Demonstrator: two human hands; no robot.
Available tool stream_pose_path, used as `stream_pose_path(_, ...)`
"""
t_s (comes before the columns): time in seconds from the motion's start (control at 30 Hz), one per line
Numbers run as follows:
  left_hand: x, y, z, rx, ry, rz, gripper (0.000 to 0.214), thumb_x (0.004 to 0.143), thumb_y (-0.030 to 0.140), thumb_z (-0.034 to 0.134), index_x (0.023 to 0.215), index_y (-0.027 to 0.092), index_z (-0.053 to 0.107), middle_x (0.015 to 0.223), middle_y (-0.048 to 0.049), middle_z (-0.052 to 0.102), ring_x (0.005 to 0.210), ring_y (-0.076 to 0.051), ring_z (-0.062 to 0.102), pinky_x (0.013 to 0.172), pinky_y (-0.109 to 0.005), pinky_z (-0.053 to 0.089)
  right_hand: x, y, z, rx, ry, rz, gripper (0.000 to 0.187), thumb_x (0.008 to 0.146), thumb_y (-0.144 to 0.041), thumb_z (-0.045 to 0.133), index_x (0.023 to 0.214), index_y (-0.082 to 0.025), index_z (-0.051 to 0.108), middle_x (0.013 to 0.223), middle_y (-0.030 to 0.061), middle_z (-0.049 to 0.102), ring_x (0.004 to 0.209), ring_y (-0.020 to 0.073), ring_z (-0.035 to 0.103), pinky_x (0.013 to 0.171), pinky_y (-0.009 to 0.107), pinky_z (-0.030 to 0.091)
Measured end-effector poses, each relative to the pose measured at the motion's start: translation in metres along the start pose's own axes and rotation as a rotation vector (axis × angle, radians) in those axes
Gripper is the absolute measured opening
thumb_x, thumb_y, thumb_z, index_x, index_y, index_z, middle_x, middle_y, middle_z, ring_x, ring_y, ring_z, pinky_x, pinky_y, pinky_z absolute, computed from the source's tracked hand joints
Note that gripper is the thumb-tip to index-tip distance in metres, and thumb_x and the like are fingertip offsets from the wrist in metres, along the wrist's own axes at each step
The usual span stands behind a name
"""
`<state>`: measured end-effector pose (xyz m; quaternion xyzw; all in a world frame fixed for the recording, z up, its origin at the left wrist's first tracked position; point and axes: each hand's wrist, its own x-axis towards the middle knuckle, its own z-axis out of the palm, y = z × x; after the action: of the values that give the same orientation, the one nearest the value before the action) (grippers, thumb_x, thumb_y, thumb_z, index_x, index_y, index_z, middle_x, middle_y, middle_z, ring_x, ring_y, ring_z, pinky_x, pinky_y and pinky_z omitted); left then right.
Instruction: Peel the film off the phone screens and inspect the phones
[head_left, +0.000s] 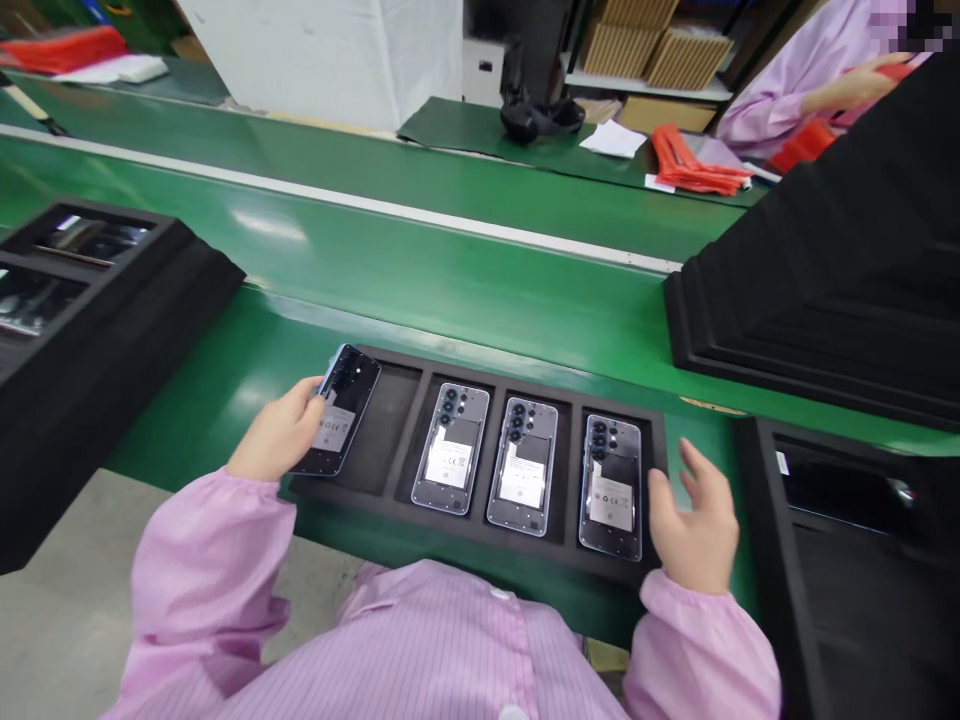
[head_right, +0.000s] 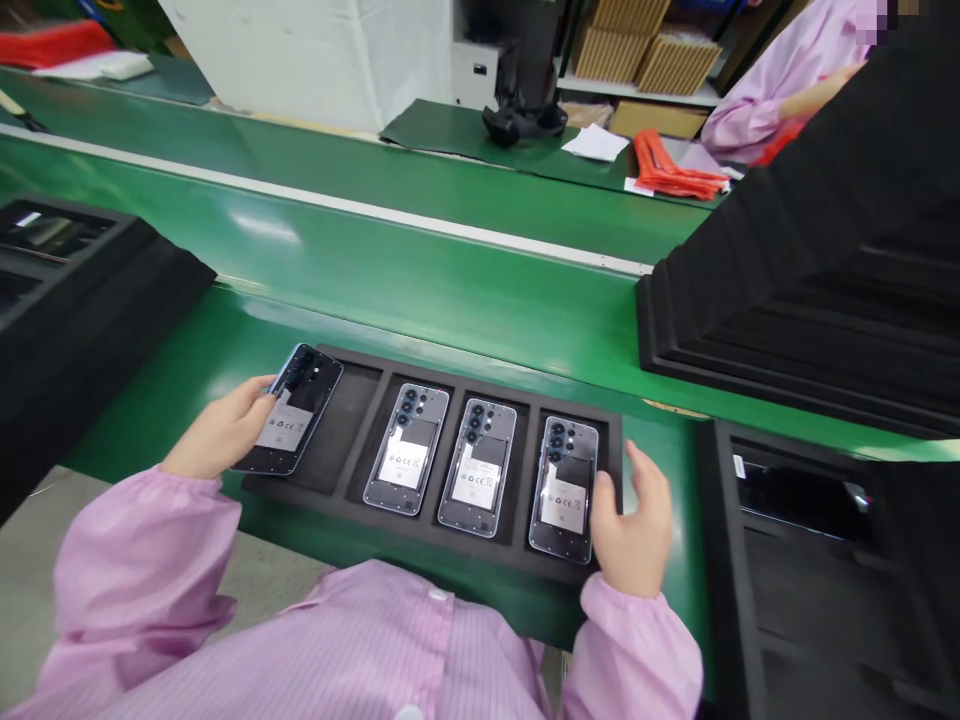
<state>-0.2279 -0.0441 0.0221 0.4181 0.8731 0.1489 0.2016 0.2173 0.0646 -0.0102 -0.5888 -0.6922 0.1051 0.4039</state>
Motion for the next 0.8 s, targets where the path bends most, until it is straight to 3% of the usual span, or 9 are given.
stream_pose_path(0.17,-0.004,-0.009,-0.004,-0.3,-0.012,0.051,0.048,0.089,0.045,0.036,0.128,0.021,0.054,0.122,-0.006,0.065,0.113,-0.028,0.059,0.093,-0.037,0.048,0.003,0.032,-0.019,-0.055,0.056,0.279,0.062,0.076,-0.039,0.065,0.133,-0.015,0.058,0.128,0.0169,0.059,0.117,0.0312,0.059,0.099,0.045,0.049)
stream_pose_path(0.33,-0.008,-0.004,0.002,-0.488,0.035,0.144,0.046,0.089,0.041,0.039,0.123,0.017,0.058,0.129,-0.0066,0.062,0.121,-0.026,0.054,0.103,-0.033,0.044,0.005,0.037,-0.022,0.013,-0.103,0.543,0.077,0.07,-0.044,0.065,0.141,-0.016,0.05,0.125,0.0171,0.061,0.112,0.0327,0.061,0.095,0.045,0.05)
stream_pose_path(0.47,-0.004,-0.009,0.026,-0.4,-0.072,0.154,0.049,0.09,0.039,0.034,0.128,0.015,0.055,0.124,-0.0086,0.064,0.115,-0.025,0.06,0.099,-0.036,0.049,0.007,0.029,-0.023,-0.001,-0.227,0.72,0.075,0.067,-0.05,0.063,0.136,-0.022,0.055,0.106,0.01,0.07,0.097,0.0306,0.066,0.091,0.044,0.05)
stream_pose_path(0.6,-0.011,-0.007,0.048,-0.258,0.019,0.179,0.05,0.089,0.025,0.031,0.133,0.01,0.051,0.136,-0.0173,0.053,0.129,-0.027,0.049,0.112,-0.043,0.037,0.014,0.021,-0.02,-0.095,-0.29,0.736,0.061,0.064,-0.052,0.062,0.115,-0.018,0.068,0.094,0.009,0.069,0.095,0.0279,0.064,0.089,0.039,0.048)
stream_pose_path(0.7,-0.011,-0.006,0.048,-0.13,0.192,0.145,0.052,0.089,0.023,0.035,0.138,0.006,0.045,0.153,-0.0234,0.028,0.146,-0.033,0.022,0.119,-0.049,0.021,0.018,0.022,-0.014,0.02,-0.334,0.8,0.053,0.06,-0.054,0.068,0.1,-0.018,0.066,0.076,0.0056,0.062,0.072,0.0208,0.06,0.064,0.031,0.049)
stream_pose_path(0.73,-0.007,-0.007,0.044,-0.097,0.217,0.084,0.054,0.09,0.026,0.038,0.14,0.006,0.042,0.153,-0.0249,0.027,0.146,-0.036,0.02,0.118,-0.051,0.021,0.018,0.023,-0.012,0.124,-0.38,0.833,0.052,0.059,-0.053,0.071,0.098,-0.019,0.064,0.065,0.0017,0.054,0.059,0.0169,0.053,0.052,0.028,0.044)
stream_pose_path(0.8,0.005,-0.013,0.034,-0.091,0.178,-0.071,0.06,0.089,0.037,0.044,0.141,0.005,0.04,0.145,-0.0283,0.037,0.14,-0.041,0.032,0.113,-0.056,0.028,0.019,0.02,-0.006,0.292,-0.44,0.841,0.055,0.054,-0.051,0.078,0.097,-0.02,0.063,0.053,-0.005,0.037,0.043,0.0115,0.037,0.037,0.023,0.028)
